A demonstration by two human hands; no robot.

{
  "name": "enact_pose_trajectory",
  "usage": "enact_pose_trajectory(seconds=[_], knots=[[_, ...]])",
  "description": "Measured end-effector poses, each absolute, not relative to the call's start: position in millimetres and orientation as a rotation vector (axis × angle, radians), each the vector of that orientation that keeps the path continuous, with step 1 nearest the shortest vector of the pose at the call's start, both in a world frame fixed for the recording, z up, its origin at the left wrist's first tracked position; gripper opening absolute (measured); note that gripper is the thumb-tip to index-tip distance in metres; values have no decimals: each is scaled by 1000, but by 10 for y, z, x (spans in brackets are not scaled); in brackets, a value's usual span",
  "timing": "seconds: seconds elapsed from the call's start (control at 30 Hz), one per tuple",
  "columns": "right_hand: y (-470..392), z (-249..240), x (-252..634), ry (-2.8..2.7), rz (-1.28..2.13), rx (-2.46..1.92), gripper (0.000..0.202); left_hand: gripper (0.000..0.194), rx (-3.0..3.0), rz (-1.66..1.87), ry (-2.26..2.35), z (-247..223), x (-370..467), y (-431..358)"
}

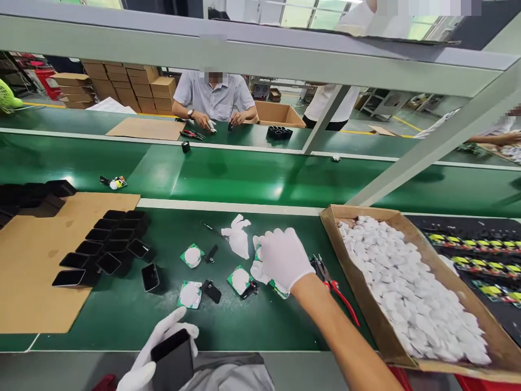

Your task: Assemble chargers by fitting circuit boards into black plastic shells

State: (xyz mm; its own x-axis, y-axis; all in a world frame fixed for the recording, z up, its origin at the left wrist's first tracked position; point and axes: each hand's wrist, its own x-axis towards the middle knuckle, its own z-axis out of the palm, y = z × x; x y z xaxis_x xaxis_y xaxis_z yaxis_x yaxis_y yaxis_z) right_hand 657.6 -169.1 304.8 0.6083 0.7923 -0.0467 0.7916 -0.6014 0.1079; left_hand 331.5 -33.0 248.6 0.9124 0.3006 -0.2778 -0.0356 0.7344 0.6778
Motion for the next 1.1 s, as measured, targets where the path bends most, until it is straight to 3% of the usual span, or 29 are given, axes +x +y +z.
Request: enact_pose_trajectory(seconds=[0.2,0.3,0.37,0.5,0.7,0.8,0.9,0.97,1.1], knots=[[-2077,3161,6562,1104,382,3041,43,73,641,13,322,2633,3546,-383],[-2118,3151,6278,1024,771,3530,47,61,637,14,378,2712,3836,-511],[-1996,3115,5945,1336,862,3884,50,59,644,64,378,2763,4069,-582],[-1608,2949,5279,1886,443,3977,54,60,674,288,487,2860,4370,-612],[-1437,2699,5007,1724,467,3794,54,51,889,575,711,2866,4233,-465],[-1465,2737,5075,1646,-143,3760,56,36,1324,744,738,2872,4135,-363],[-1447,2829,5170,1612,-835,3643,47,34,1536,796,713,2916,4088,-265],[-1408,2853,5225,1542,-1020,3630,39,34,1498,760,680,2946,4070,-215],[-1333,2779,5287,1483,-1064,3811,40,42,1381,663,600,2971,4033,-181]])
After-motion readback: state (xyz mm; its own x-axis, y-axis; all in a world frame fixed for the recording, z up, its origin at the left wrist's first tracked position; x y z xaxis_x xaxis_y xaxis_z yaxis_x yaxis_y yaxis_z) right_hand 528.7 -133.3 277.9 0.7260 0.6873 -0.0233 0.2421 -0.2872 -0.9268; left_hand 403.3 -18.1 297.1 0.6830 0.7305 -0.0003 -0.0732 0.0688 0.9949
